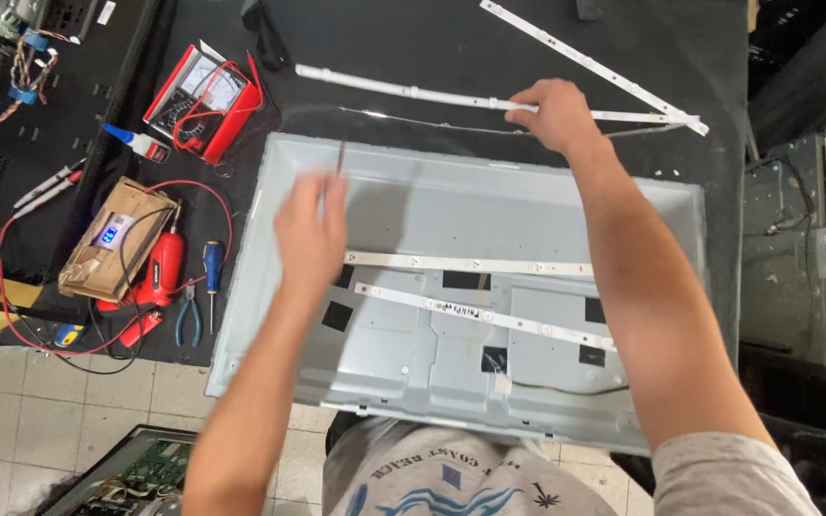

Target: The person positions two LED light strips inside the back panel of a disassembled television, aligning them with existing mounting points. They then pick up a roll of adhesive tape and prepare to apply it to the light strips.

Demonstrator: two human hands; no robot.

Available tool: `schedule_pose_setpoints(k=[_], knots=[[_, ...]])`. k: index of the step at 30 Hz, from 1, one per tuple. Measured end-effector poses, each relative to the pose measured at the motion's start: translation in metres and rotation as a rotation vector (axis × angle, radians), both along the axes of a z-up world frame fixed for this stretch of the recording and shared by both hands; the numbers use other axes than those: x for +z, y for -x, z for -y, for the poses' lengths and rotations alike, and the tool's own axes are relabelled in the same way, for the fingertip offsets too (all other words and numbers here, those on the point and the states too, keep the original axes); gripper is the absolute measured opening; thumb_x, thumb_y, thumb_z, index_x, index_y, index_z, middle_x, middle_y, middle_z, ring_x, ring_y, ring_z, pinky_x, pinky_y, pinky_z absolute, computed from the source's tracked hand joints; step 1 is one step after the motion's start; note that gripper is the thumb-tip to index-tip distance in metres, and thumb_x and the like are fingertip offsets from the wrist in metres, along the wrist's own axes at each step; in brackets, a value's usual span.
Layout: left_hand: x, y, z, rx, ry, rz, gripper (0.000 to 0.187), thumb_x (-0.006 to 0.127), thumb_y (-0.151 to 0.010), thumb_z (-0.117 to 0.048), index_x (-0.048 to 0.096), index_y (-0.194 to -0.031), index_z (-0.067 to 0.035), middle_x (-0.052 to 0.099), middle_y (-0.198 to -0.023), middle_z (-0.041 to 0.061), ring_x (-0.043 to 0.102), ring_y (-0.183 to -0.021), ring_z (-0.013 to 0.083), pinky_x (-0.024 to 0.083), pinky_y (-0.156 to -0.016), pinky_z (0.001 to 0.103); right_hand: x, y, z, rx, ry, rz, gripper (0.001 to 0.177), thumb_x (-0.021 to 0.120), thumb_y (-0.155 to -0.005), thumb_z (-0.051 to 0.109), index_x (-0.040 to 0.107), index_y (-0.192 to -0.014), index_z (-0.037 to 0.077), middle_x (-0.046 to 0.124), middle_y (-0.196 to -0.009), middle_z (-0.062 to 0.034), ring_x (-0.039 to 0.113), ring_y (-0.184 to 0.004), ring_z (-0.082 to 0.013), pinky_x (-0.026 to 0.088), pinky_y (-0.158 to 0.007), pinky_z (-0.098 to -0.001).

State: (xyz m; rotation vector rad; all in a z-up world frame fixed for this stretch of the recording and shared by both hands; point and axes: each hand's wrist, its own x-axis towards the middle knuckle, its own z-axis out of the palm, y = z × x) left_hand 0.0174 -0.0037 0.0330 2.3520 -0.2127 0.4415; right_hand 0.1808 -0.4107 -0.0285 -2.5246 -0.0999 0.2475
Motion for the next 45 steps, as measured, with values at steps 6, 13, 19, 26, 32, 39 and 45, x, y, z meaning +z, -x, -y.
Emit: schedule_pose_setpoints(k=[6,13,19,26,32,39,45], knots=[[-0.034,0.188,-0.077,0.514,0.217,-0.408,0.033,0.059,-0.113,-0.022,0.07,-0.132,0.003,0.073,-0.13,0.019,0.067,-0.125,0.0312,0.054,-0.11,0.043,-0.031,-0.022,-0.003,0.026,0.079,-0.106,0.035,0.073,-0.111,0.037,0.08,-0.137,0.014,0.067,-0.133,-0.0113,0.055,-0.133,-0.0345,0.049,-0.106,-0.0558],[-0.03,0.236,-0.071,0.56,0.165,-0.449,0.024,0.058,-0.118,-0.027,0.066,-0.128,-0.007,0.083,-0.092,0.005,0.082,-0.092,0.0201,0.062,-0.089,0.036,-0.048,-0.029,0.012,0.145,0.098,-0.018,0.038,0.084,-0.104,0.036,0.083,-0.136,0.016,0.073,-0.121,-0.01,0.066,-0.112,-0.0296,0.055,-0.093,-0.0481],[-0.012,0.193,-0.042,0.378,0.294,-0.266,0.02,0.056,-0.118,-0.017,0.066,-0.124,0.0,0.077,-0.104,0.011,0.075,-0.102,0.0214,0.059,-0.099,0.036,-0.043,-0.005,0.03,0.243,0.099,0.353,0.031,0.088,-0.108,0.03,0.086,-0.133,0.011,0.079,-0.114,-0.0101,0.069,-0.105,-0.0328,0.055,-0.085,-0.0484],[-0.031,0.114,-0.017,0.11,-0.056,-0.458,0.026,0.084,-0.096,-0.037,0.077,-0.114,-0.019,0.075,-0.095,-0.001,0.073,-0.087,0.0209,0.054,-0.082,0.039,0.011,0.105,0.032,0.258,-0.024,0.188,0.019,0.082,-0.106,0.029,0.086,-0.121,0.018,0.082,-0.106,-0.0019,0.074,-0.094,-0.0198,0.054,-0.09,-0.0354],[-0.062,0.046,-0.009,-0.195,-0.491,-0.546,0.042,0.091,-0.088,-0.039,0.082,-0.126,-0.024,0.074,-0.118,0.004,0.078,-0.108,0.0371,0.059,-0.093,0.051,0.017,0.195,0.083,0.217,0.168,-0.035,0.036,0.079,-0.098,0.032,0.08,-0.132,0.019,0.081,-0.124,-0.007,0.071,-0.127,-0.0329,0.056,-0.109,-0.0515],[-0.059,0.015,-0.014,-0.378,-0.623,-0.53,0.024,0.084,-0.095,-0.033,0.087,-0.115,-0.02,0.077,-0.117,0.002,0.08,-0.108,0.0313,0.06,-0.094,0.045,0.003,0.285,0.144,-0.019,0.263,-0.079,0.066,0.09,-0.085,0.029,0.074,-0.148,0.016,0.074,-0.149,-0.0085,0.058,-0.151,-0.0318,0.047,-0.124,-0.0518],[-0.044,0.004,-0.024,-0.475,-0.538,-0.563,0.033,0.083,-0.096,-0.04,0.086,-0.117,-0.015,0.081,-0.11,0.004,0.08,-0.106,0.0299,0.061,-0.09,0.041,-0.009,0.304,0.136,-0.125,0.247,-0.014,0.054,0.091,-0.087,0.027,0.079,-0.139,0.018,0.077,-0.142,-0.0033,0.063,-0.143,-0.0307,0.049,-0.118,-0.0475]])
